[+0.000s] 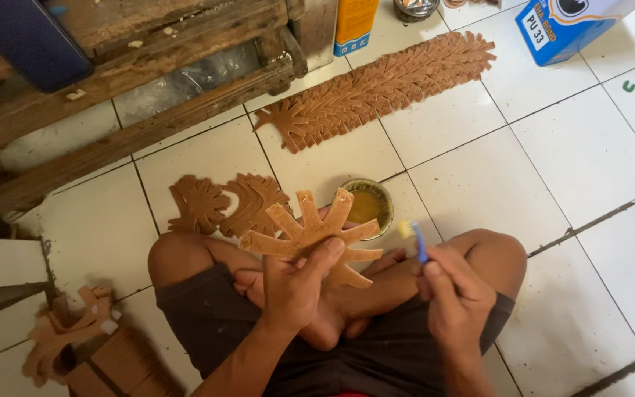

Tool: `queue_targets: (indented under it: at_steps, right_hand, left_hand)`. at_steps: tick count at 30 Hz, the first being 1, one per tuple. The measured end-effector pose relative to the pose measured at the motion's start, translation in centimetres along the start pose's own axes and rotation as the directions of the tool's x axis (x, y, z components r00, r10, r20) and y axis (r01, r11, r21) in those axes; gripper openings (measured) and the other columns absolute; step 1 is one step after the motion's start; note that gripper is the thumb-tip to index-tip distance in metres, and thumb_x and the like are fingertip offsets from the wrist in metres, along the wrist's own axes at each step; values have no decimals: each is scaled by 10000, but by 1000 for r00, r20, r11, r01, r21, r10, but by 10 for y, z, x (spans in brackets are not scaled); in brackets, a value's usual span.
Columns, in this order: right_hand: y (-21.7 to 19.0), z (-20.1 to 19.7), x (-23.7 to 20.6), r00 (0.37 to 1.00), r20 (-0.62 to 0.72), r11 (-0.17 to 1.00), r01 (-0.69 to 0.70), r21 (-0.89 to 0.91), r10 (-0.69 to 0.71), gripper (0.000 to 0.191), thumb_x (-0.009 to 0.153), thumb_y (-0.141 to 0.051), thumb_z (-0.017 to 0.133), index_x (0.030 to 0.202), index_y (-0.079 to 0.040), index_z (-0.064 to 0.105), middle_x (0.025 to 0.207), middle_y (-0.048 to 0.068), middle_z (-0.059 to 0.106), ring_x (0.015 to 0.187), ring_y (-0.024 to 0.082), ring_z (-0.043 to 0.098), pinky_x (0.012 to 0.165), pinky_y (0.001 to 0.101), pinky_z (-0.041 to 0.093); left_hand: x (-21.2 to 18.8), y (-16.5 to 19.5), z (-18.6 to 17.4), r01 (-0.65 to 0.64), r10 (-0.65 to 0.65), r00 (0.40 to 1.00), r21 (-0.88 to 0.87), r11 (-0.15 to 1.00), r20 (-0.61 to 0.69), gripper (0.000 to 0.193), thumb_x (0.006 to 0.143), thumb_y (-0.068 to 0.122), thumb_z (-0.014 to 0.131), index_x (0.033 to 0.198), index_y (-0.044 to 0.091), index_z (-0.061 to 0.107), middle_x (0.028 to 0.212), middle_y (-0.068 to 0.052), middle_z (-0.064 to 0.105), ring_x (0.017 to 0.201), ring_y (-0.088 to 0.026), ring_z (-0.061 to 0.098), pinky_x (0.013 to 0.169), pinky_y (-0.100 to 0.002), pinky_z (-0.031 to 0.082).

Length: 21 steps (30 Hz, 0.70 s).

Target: The person sits on the floor and applies a yellowish adhesive to star-shaped wooden pieces using a toothbrush. They then place each coated piece onto a long strip of similar pieces laid out on the floor, building a continuous decorative row.

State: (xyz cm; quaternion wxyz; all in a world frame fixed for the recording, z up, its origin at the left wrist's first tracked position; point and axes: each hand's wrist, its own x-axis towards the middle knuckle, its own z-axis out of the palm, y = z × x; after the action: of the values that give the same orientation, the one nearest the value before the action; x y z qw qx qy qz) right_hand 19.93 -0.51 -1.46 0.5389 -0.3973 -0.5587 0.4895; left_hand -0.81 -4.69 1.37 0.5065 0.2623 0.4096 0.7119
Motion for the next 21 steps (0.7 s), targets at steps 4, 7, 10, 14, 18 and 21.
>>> queue_targets:
  at_steps: [4,7,10,14,18,21]
  right_hand:
    - [-8,10,0,997,70,993,36,-109,-29,226,984,42,589,1179,108,685,869,89,641,656,101,522,559,221,405]
    - [-10,15,3,992,107,980,82,-179,-64,219,971,49,611,1168,94,695,852,71,646,662,93,536,562,216,411]
    - [-11,18,4,991,124,972,77,-220,-50,234,972,46,625,1189,83,705,831,65,623,667,90,519,571,213,400]
    - [-11,19,3,996,68,981,75,-179,-64,232,976,32,614,1186,66,705,862,60,657,673,75,528,575,202,400]
    - [-12,18,4,988,126,938,124,-323,-87,234,953,34,653,1175,63,721,827,48,622,684,86,519,591,215,399]
    - [-16,18,2,999,30,970,32,-240,-25,231,962,27,627,1172,45,723,844,43,647,666,81,524,570,214,400]
  left_hand:
    - [-3,2,2,-47,47,999,-60,997,-6,364,954,-21,653,1309,-96,621,1150,-109,722,1035,-149,660,959,-289,520]
    - [-4,1,0,-38,42,998,-105,994,38,346,975,-15,626,1311,-96,617,1164,-132,726,1067,-178,667,988,-320,525]
    - [-6,-1,-1,-52,54,998,-46,998,40,312,1009,-11,617,1298,-128,637,1181,-146,725,1095,-191,667,1006,-326,526]
    - [-6,-3,-2,-37,37,999,-89,995,-1,356,988,1,614,1331,-97,608,1189,-138,717,1088,-184,663,981,-327,531]
    - [-5,-4,-4,-43,44,999,-127,991,7,344,990,-5,618,1318,-107,605,1196,-156,717,1095,-205,675,990,-349,542]
    - [-5,-5,-6,-62,61,998,-129,990,-13,363,987,-20,628,1338,-108,610,1193,-154,709,1088,-200,663,985,-345,531]
